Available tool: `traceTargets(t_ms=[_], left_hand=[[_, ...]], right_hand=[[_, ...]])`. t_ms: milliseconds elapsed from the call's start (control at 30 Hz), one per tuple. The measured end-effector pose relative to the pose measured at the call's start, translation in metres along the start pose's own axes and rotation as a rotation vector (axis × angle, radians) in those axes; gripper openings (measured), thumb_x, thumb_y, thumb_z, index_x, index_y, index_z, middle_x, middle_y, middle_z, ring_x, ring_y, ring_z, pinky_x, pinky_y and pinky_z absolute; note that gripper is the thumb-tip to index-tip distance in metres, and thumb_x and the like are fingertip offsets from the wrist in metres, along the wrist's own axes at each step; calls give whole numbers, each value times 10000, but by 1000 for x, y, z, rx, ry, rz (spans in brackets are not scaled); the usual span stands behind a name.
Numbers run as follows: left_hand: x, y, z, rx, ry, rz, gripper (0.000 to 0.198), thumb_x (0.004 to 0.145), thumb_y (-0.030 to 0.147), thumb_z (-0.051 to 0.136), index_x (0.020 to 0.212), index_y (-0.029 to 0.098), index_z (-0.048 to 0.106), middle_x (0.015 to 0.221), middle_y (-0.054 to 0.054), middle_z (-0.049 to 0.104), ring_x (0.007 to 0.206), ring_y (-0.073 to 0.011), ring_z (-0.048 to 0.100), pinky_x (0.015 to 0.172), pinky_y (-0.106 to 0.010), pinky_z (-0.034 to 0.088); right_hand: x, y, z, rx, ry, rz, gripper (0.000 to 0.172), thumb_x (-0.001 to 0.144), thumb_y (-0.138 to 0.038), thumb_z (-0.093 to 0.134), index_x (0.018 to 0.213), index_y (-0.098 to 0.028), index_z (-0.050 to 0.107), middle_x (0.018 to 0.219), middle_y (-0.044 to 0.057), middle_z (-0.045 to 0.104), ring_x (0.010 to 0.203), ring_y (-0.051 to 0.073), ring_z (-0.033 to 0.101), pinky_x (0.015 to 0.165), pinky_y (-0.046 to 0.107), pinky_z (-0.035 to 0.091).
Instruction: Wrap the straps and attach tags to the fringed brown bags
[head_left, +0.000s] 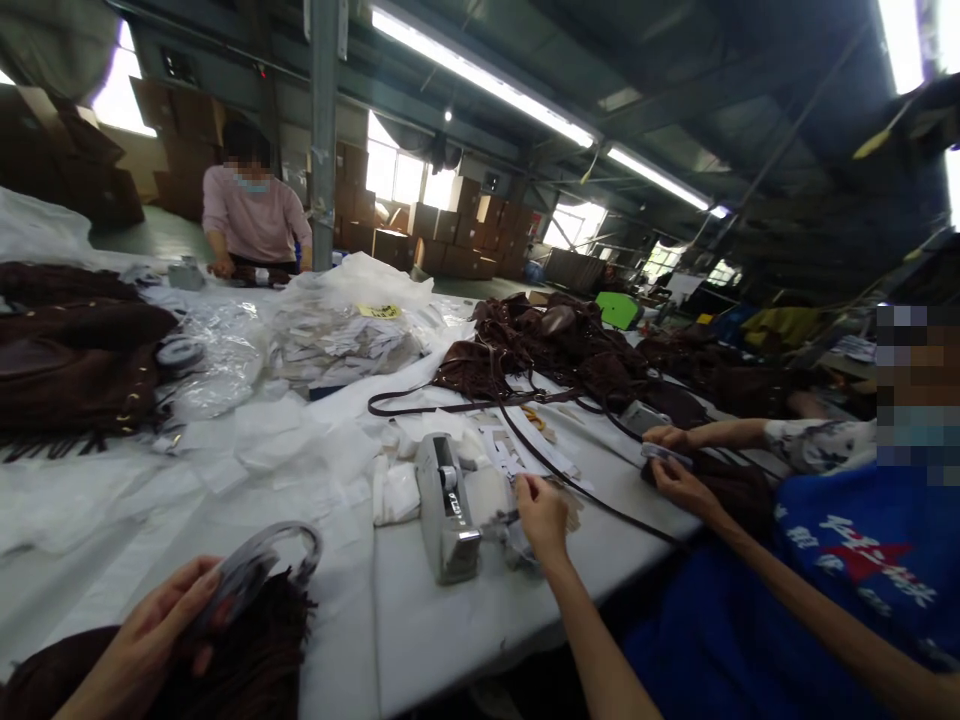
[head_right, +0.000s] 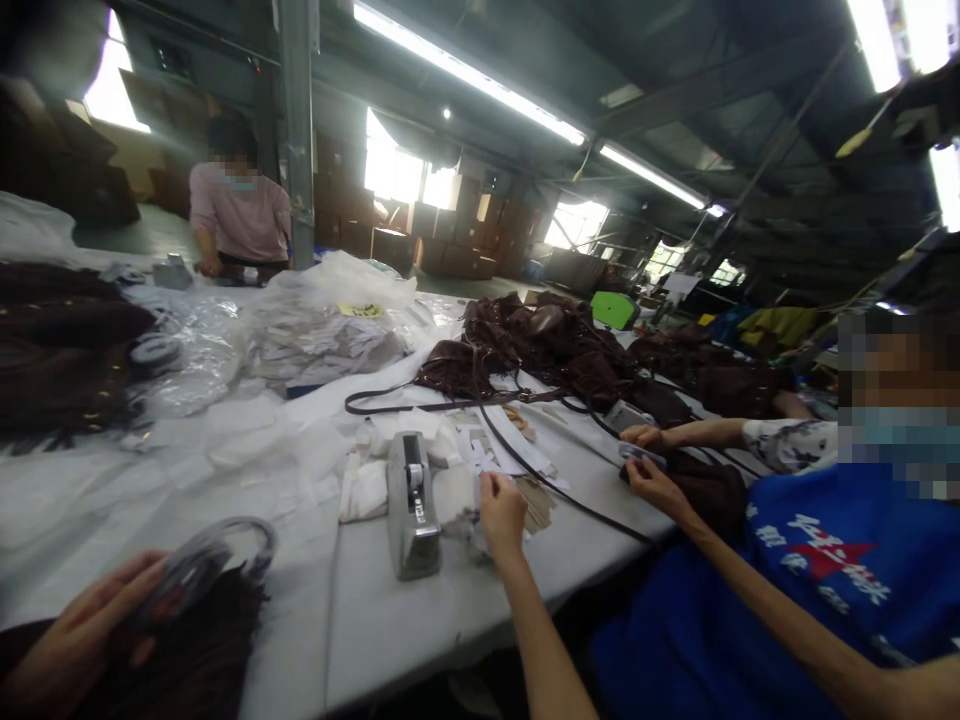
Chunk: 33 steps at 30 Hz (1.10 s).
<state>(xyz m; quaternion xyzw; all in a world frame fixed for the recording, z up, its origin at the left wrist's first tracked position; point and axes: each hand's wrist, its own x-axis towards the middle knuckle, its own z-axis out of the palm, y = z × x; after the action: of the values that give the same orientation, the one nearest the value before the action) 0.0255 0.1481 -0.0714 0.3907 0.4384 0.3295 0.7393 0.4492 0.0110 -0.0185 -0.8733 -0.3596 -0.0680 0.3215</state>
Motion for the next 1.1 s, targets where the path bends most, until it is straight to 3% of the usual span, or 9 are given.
traceTargets(t_ms=[100, 267, 367, 467, 633, 767, 867, 967, 1100], left_hand=[[-3, 2, 4, 25, -12, 18, 419, 562, 500, 790, 797, 198, 620, 594, 16, 564, 495, -140, 490, 368, -220, 437], [-7, 1, 11, 42, 16, 101, 413, 621, 524, 755, 818, 187, 623, 605, 11, 541, 526, -128, 466, 377, -199, 437], [-6, -2, 15, 42, 24, 154, 392, 667, 539, 717, 783, 180, 612, 590, 15, 505, 507, -110, 420, 348, -173, 400], [-6, -4, 19, 39, 40, 172, 385, 682, 537, 706, 766, 174, 611, 581, 19, 494, 490, -98, 393, 343, -161, 387], [-6, -2, 20, 3, 58, 151, 399, 635, 533, 741, 762, 175, 618, 575, 25, 510, 466, -99, 408, 339, -164, 375], [0, -1, 15, 4, -2, 138, 422, 672, 552, 704, 811, 163, 616, 571, 36, 509, 380, -61, 355, 293, -149, 303], [2, 1, 12, 18, -65, 151, 423, 712, 555, 671, 794, 148, 592, 592, 36, 520, 363, -39, 335, 286, -136, 264], [4, 6, 10, -2, -104, 182, 424, 720, 550, 666, 767, 142, 564, 634, 15, 541, 459, -64, 431, 320, -123, 286], [7, 11, 5, -80, -115, 174, 423, 730, 552, 649, 810, 151, 543, 608, 24, 530, 439, -56, 415, 331, -128, 276]], right_hand=[[46, 31, 15, -59, -36, 16, 319, 861, -299, 426, 894, -141, 700, 860, 129, 712, 807, 241, 629, 767, 314, 426], [93, 40, 58, -78, -104, 42, 169, 714, -182, 563, 775, -120, 709, 848, 155, 710, 855, 254, 636, 786, 311, 417], [103, 44, 75, -70, -97, 116, 121, 626, -174, 628, 711, -122, 696, 793, 163, 705, 839, 288, 639, 748, 339, 431], [104, 52, 78, -26, -69, 164, 135, 651, -264, 624, 669, -142, 677, 716, 145, 698, 788, 299, 645, 720, 363, 445], [100, 54, 63, 96, 69, 183, 372, 747, -479, 517, 712, -129, 639, 704, 178, 683, 765, 307, 644, 691, 368, 462], [96, 33, 42, 206, 171, 167, 482, 780, -576, 442, 890, -131, 592, 691, 143, 670, 670, 251, 625, 603, 328, 463], [83, 1, 28, 310, 133, 97, 557, 773, -647, 411, 944, -139, 559, 637, 67, 635, 577, 200, 583, 540, 294, 446], [53, -42, 24, 399, 0, -38, 627, 716, -725, 449, 904, -142, 584, 627, 33, 606, 564, 181, 550, 532, 282, 432], [-19, -104, 35, 437, -314, -196, 593, 728, -704, 484, 910, -170, 665, 667, 38, 644, 605, 199, 576, 555, 287, 441]])
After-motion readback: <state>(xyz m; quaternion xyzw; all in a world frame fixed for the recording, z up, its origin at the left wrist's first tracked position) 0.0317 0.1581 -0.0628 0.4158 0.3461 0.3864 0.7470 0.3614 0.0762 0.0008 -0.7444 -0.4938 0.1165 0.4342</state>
